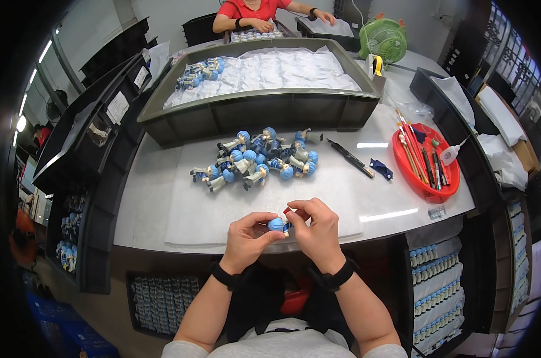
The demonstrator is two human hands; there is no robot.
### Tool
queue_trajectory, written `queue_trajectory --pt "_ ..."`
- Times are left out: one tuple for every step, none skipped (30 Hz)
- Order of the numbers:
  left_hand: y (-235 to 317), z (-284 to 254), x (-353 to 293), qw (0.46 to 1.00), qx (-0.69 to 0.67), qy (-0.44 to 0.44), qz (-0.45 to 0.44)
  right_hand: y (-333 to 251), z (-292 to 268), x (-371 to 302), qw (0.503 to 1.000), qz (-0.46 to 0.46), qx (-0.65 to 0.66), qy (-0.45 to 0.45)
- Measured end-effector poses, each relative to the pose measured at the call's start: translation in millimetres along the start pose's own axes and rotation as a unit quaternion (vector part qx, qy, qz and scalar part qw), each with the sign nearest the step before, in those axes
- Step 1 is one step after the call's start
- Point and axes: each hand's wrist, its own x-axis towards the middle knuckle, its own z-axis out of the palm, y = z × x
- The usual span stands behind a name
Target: The recorder is assembling small blue and white plastic figurines, possibly for quality control or production.
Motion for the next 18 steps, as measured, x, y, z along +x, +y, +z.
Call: queue_trajectory --pt "-0.3 0.1 -0.2 1.000 0.006 -0.002 0.006 1.1 1.2 -0.3 0.999 -0.035 -0.017 0.022" --pt "-0.5 -0.1 -0.6 1.000 0.006 -0.002 0.005 1.0 0.9 -0.1 0.999 -0.035 -0.017 0.021" --pt "-0.8 -0.4 -0.9 1.000 0.008 -0.001 0.007 0.7 -0.4 0.9 0.999 -0.040 -0.034 0.006" --pt "-1.0 -0.2 -0.8 1.000 0.009 -0.002 0.009 0.5 -2.1 2.0 0.998 -0.045 -0.053 -0.008" --pt "-0.7 -0.7 -0.9 1.000 0.009 -0.002 0.009 0.5 -3.3 2.6 0.998 -0.044 -0.053 -0.008" --pt "0.1 -1.9 -1.0 1.000 0.020 -0.015 0.007 0.5 -4.3 3.1 0.999 -0.029 -0.042 -0.017" --pt "0.4 -2.4 -1.4 0.999 0.032 -0.026 0.005 0.8 -5.4 3.5 0.999 -0.013 -0.032 -0.026" --pt "-0.2 -2.3 -1.6 0.999 0.032 -0.026 0.005 3.9 -6.1 4.8 0.999 -0.013 -0.032 -0.027" --pt "-1.1 -2.4 -1.6 0.999 0.028 -0.022 0.004 9.4 -6.2 6.6 0.999 0.025 0.028 -0.002" --pt "-1.6 -2.2 -1.8 1.000 0.024 -0.018 0.003 12.2 -6.3 8.3 0.994 0.062 0.088 0.022" --pt "-1.7 -1.2 -1.7 1.000 0.023 -0.016 0.002 11.3 -6.9 9.3 0.991 0.075 0.105 0.035" --pt "-1.8 0.5 -1.2 1.000 0.014 -0.007 0.014 8.0 -7.3 7.4 0.991 0.075 0.104 0.033" --pt "-2.3 1.0 -0.7 1.000 0.004 0.002 0.025 3.6 -6.8 3.8 0.995 0.057 0.078 0.009" --pt "-2.6 0.0 -0.6 1.000 0.004 0.003 0.024 1.3 -5.0 0.6 0.998 0.039 0.051 -0.015" --pt "-2.9 -1.4 -0.5 1.000 0.009 -0.011 0.019 5.3 0.5 -1.4 0.998 0.028 0.051 -0.018" --pt "-2.1 -1.8 -0.8 0.999 0.014 -0.027 0.015 8.7 0.9 -0.3 0.998 0.029 0.050 -0.018" --pt "-0.8 -1.3 -0.8 0.999 0.013 -0.027 0.014 11.9 0.0 2.8 0.999 0.028 0.038 -0.016" --pt "1.0 -0.6 -1.0 1.000 0.024 -0.019 0.004 14.6 -0.7 5.8 0.999 0.027 0.027 -0.014"
